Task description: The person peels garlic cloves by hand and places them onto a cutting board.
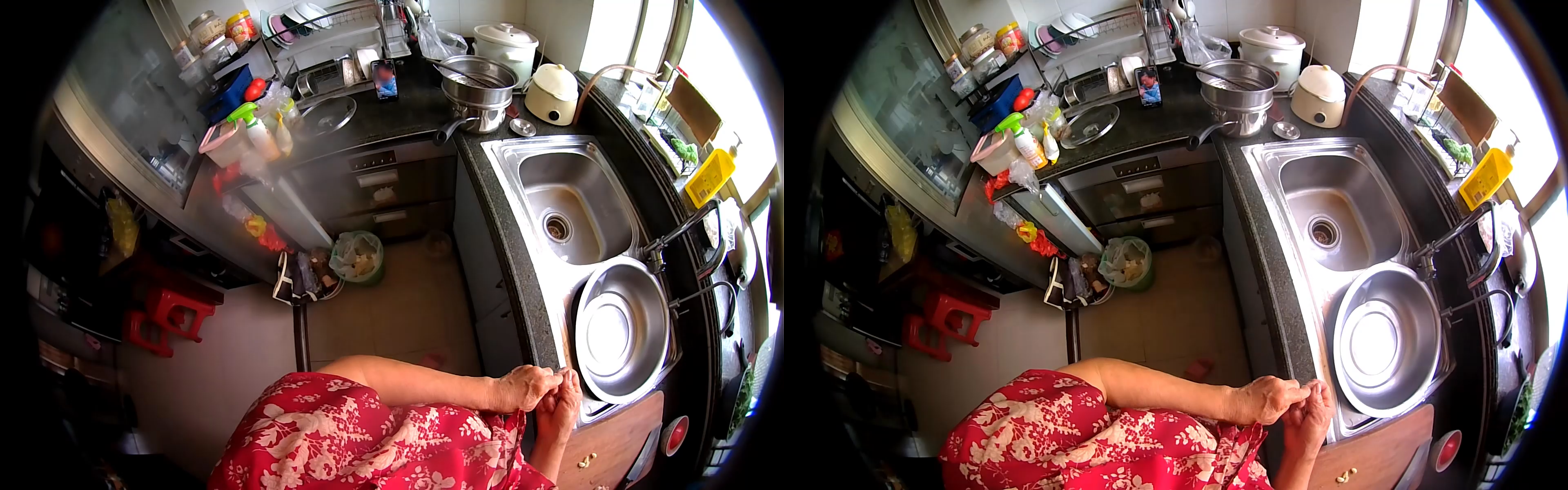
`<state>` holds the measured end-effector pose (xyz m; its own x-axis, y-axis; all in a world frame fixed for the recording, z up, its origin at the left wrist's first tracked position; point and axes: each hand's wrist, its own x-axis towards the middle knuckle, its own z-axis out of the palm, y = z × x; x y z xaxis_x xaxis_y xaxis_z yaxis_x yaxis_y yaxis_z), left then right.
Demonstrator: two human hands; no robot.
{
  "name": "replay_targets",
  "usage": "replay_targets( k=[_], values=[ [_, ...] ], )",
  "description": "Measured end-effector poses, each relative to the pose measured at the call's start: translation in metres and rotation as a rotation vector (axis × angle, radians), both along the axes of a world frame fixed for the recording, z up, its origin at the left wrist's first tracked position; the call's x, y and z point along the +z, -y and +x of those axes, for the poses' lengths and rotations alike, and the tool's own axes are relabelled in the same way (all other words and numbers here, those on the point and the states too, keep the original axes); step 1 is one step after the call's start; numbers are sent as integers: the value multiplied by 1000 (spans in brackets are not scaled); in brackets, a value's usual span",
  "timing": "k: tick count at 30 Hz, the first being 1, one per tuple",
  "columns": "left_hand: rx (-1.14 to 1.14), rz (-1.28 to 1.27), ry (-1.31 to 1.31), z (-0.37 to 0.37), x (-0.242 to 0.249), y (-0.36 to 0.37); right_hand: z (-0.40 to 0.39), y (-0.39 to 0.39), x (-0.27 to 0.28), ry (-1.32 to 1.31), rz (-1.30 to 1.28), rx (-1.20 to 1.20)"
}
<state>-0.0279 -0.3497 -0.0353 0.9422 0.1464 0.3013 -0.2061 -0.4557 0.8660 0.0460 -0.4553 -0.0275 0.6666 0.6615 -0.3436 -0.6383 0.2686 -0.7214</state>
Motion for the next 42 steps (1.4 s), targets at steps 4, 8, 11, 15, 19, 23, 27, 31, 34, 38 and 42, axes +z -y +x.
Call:
replay_targets(
  k=[4, 8, 11, 15, 19, 23, 27, 31, 34, 38, 42],
  values=[
    [-36, -57, 103, 4, 4, -1, 8, 8, -6, -57, 101, 16],
    [-49, -842, -307, 4, 27, -19, 15, 20, -10, -113, 125, 9],
    [-40, -1305, -364, 7, 20, -44, 18, 32, -19, -173, 209, 39],
    [-56, -1382, -367, 11, 20, -55, 17, 30, -6, -177, 238, 19],
    [-141, -1451, -460, 16, 35, -49, 14, 36, 4, -223, 174, -35],
    [-244, -1329, -547, 19, 27, -38, 14, 46, -3, -190, 173, -80],
    [-310, -1332, -636, 26, 29, -21, 15, 50, -7, -101, 128, -87],
    [-309, -1306, -677, 27, 28, -16, 10, 43, -8, -46, 124, 12],
    [-293, -1186, -710, 26, 32, -16, 10, 42, -6, 43, 18, 66],
    [-303, -1122, -724, 25, 36, -18, 7, 38, -6, 65, -31, 73],
    [-325, -1143, -745, 24, 31, -21, 9, 36, -6, 68, -54, 101]
  ],
)
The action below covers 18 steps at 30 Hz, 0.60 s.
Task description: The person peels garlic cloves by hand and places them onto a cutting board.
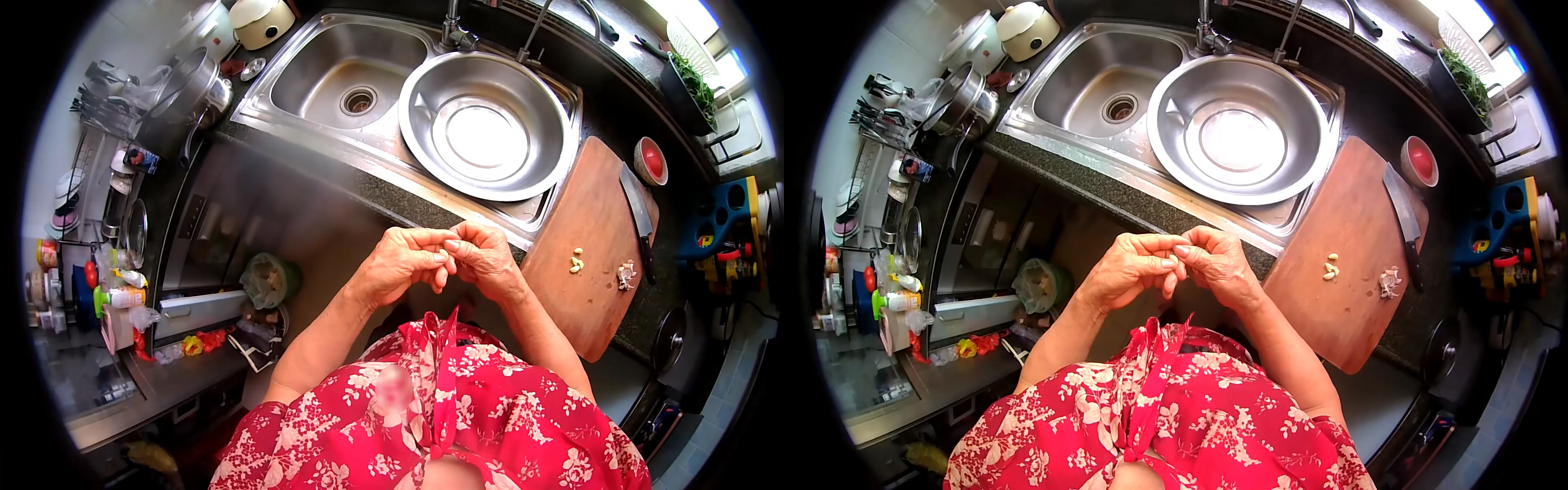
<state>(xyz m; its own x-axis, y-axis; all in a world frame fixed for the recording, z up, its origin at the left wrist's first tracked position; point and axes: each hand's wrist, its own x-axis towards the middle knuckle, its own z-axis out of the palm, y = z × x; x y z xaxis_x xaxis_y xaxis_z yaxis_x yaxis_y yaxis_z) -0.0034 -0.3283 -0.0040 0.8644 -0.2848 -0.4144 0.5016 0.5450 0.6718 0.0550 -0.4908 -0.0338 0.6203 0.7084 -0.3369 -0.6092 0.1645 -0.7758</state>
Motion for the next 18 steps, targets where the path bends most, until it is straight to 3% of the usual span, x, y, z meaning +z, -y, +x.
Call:
replay_targets(
  k=[5, 8, 18],
  values=[
    [41, -175, -21, 0, -9, -2, 5, 4, -9, -127, 105, 53],
    [64, -239, -11, 1, -13, -7, 8, 9, -19, -257, 365, 6],
    [73, -93, -54, 4, -21, 1, 11, 39, -23, -314, 284, -240]
  ],
)
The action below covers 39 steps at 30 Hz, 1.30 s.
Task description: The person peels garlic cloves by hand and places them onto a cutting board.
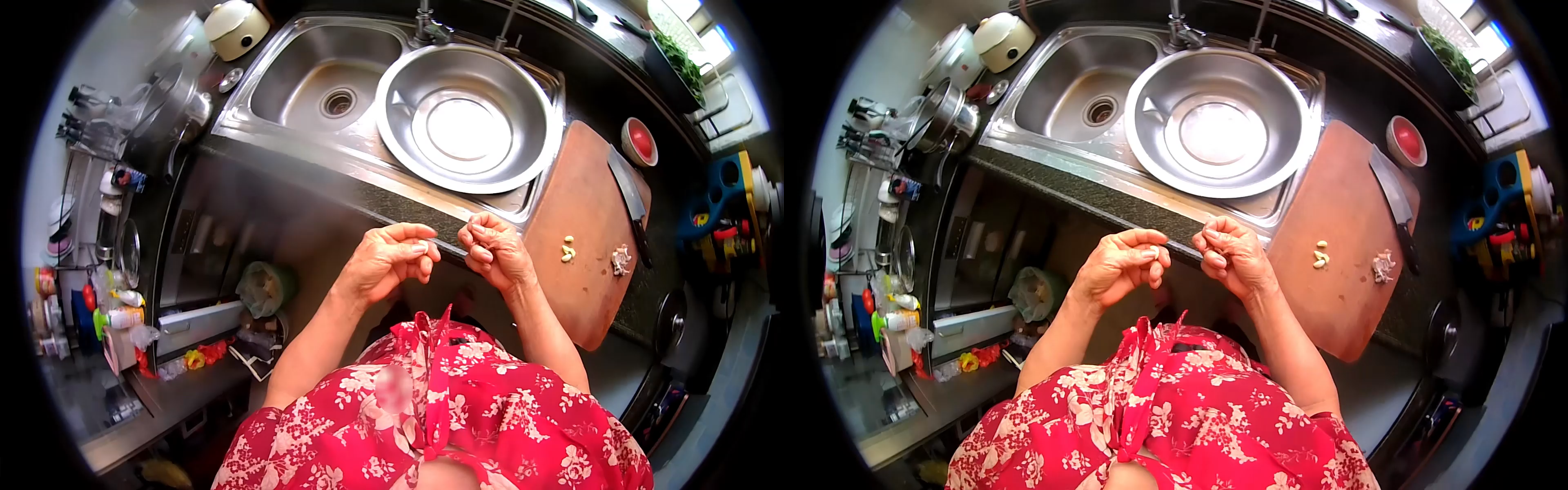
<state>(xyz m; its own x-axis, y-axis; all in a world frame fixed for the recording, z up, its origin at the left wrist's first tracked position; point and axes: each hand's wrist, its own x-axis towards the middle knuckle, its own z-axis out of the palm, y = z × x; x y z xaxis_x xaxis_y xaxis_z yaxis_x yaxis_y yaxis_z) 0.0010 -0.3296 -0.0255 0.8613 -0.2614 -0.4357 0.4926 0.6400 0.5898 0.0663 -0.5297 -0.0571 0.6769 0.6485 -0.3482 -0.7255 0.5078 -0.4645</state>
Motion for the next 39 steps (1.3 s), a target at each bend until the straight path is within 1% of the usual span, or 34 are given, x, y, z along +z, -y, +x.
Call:
replay_targets(
  k=[3, 6, 7, 9, 10, 11, 13, 16, 18, 19, 21, 22, 23, 24, 25, 26, 27, 28, 29, 31, 33, 35, 36, 38, 39],
  values=[
    [-46, 168, -1, 6, 2, 20, -5, 19, 7, -24, -25, -95],
    [-183, 315, 56, 17, -6, 51, -15, 51, 6, -18, -21, -114],
    [-215, 299, 64, 23, -9, 63, -19, 63, 7, -6, 1, -118],
    [-361, 522, 158, 33, -14, 88, -32, 91, 14, -46, -85, -218],
    [-392, 565, 206, 37, -14, 104, -38, 107, 14, -58, -121, -268],
    [-428, 626, 308, 42, -18, 118, -43, 123, 14, -71, -154, -315],
    [-476, 850, 606, 50, -31, 146, -53, 155, 11, -56, -213, -419],
    [-514, 893, 643, 62, -30, 178, -63, 200, 0, -36, -215, -574],
    [-511, 895, 654, 67, -37, 190, -62, 226, -5, -27, -167, -625],
    [-496, 896, 664, 70, -41, 194, -60, 235, -5, -9, -228, -672],
    [-528, 927, 643, 73, -40, 198, -51, 241, 4, 40, -587, -709],
    [-538, 873, 511, 74, -37, 200, -44, 240, 6, 100, -751, -730],
    [-543, 818, 379, 75, -33, 199, -37, 244, 3, 188, -927, -681],
    [-555, 738, 304, 76, -32, 197, -28, 248, -6, 483, -1154, -681],
    [-554, 747, 300, 76, -33, 195, -20, 250, -15, 787, -1367, -665],
    [-495, 681, 249, 75, -35, 193, -14, 246, -10, 785, -1358, -662],
    [-435, 614, 200, 74, -35, 190, -7, 238, 1, 886, -1500, -596],
    [-391, 611, 170, 73, -33, 186, -2, 232, 6, 989, -1639, -526],
    [-384, 618, 165, 73, -33, 181, 3, 231, 4, 991, -1628, -522],
    [-288, 583, 159, 69, -33, 170, 8, 228, 1, 981, -1935, -215],
    [-256, 590, 150, 66, -29, 163, 12, 223, 1, 967, -1965, -183],
    [-225, 592, 140, 63, -30, 158, 15, 223, 0, 1063, -2026, -162],
    [-222, 587, 145, 62, -27, 158, 15, 222, 2, 1069, -2031, -164],
    [-288, 561, 122, 59, -20, 164, 8, 221, 6, 1141, -1804, -401],
    [-288, 554, 123, 58, -19, 170, 5, 222, 4, 1144, -1810, -396]
  ],
)
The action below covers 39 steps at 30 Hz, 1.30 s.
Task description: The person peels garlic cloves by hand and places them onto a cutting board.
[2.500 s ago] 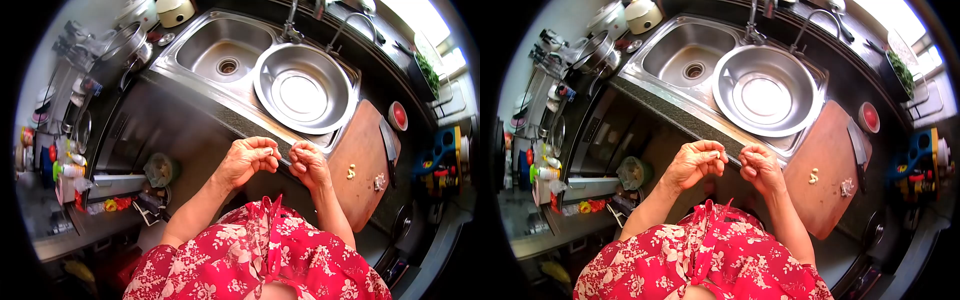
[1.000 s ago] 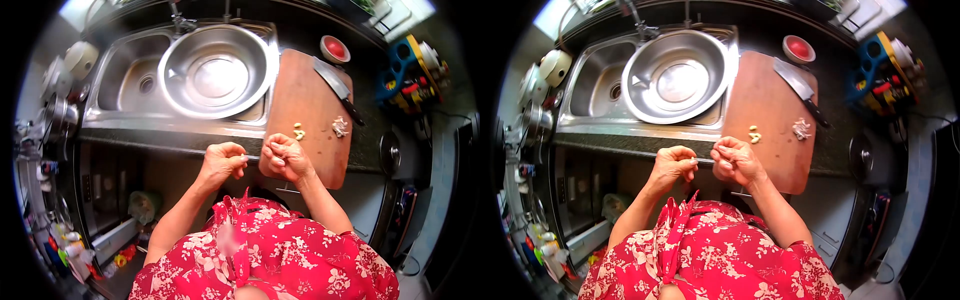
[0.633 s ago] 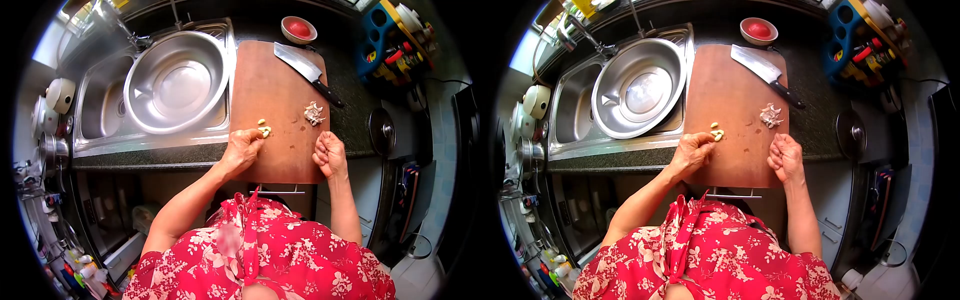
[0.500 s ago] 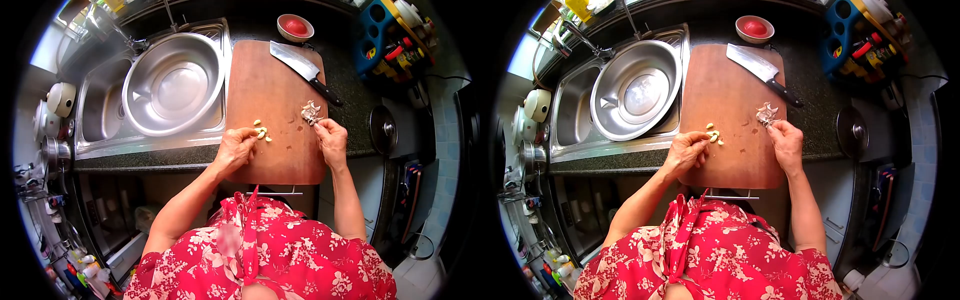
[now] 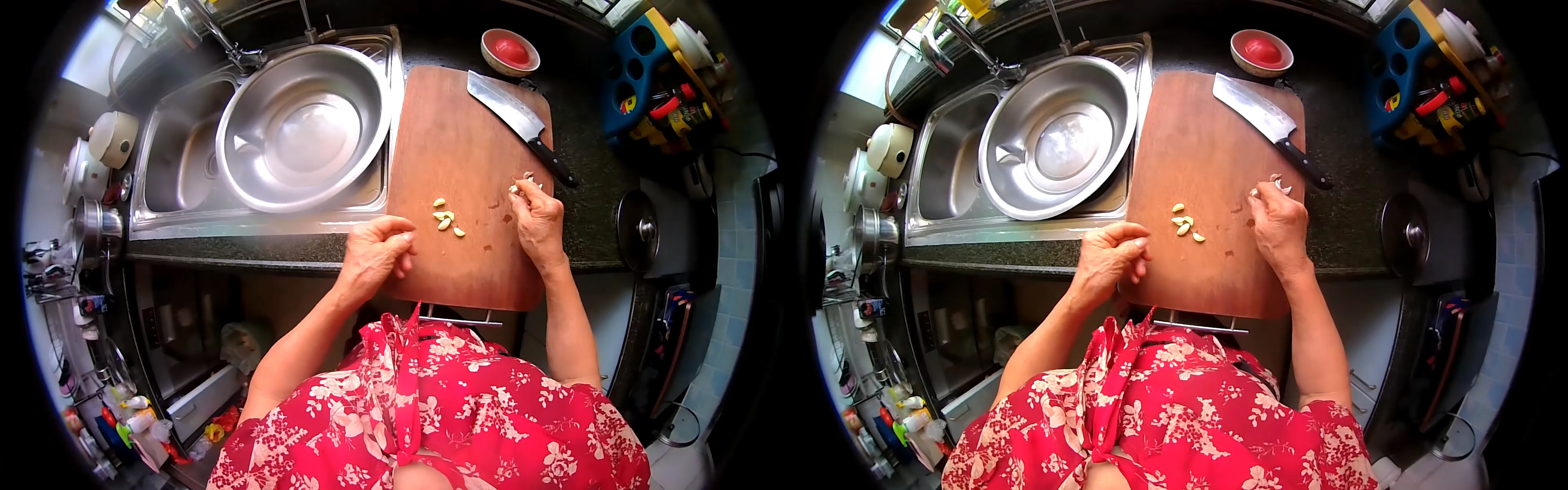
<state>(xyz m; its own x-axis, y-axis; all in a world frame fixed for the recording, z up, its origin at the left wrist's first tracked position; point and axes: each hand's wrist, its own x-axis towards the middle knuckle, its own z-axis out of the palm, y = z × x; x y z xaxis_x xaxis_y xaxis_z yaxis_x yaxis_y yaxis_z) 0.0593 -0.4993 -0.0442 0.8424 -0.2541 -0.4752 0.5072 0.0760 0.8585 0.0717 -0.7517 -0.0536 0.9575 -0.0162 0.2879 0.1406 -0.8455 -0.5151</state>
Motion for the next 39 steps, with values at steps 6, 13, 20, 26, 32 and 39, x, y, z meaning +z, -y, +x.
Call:
replay_targets(
  k=[6, 13, 20, 26, 32, 39],
  values=[
    [-339, -23, 245, 11, -8, 56, -14, 2, 2, -326, 1206, -166],
    [-341, -290, 155, 29, -11, 108, -26, -15, 5, -269, 1247, -136],
    [-258, -220, -40, 35, -9, 112, -29, 7, 9, -450, 1456, -183],
    [-233, -214, -58, 40, -14, 108, -25, 15, -4, -416, 1123, -295],
    [-268, -294, -112, 42, -10, 100, -15, 32, -19, -239, 502, -207],
    [-264, -324, -152, 33, 0, 90, -22, 8, 14, -362, 987, -111]
  ],
)
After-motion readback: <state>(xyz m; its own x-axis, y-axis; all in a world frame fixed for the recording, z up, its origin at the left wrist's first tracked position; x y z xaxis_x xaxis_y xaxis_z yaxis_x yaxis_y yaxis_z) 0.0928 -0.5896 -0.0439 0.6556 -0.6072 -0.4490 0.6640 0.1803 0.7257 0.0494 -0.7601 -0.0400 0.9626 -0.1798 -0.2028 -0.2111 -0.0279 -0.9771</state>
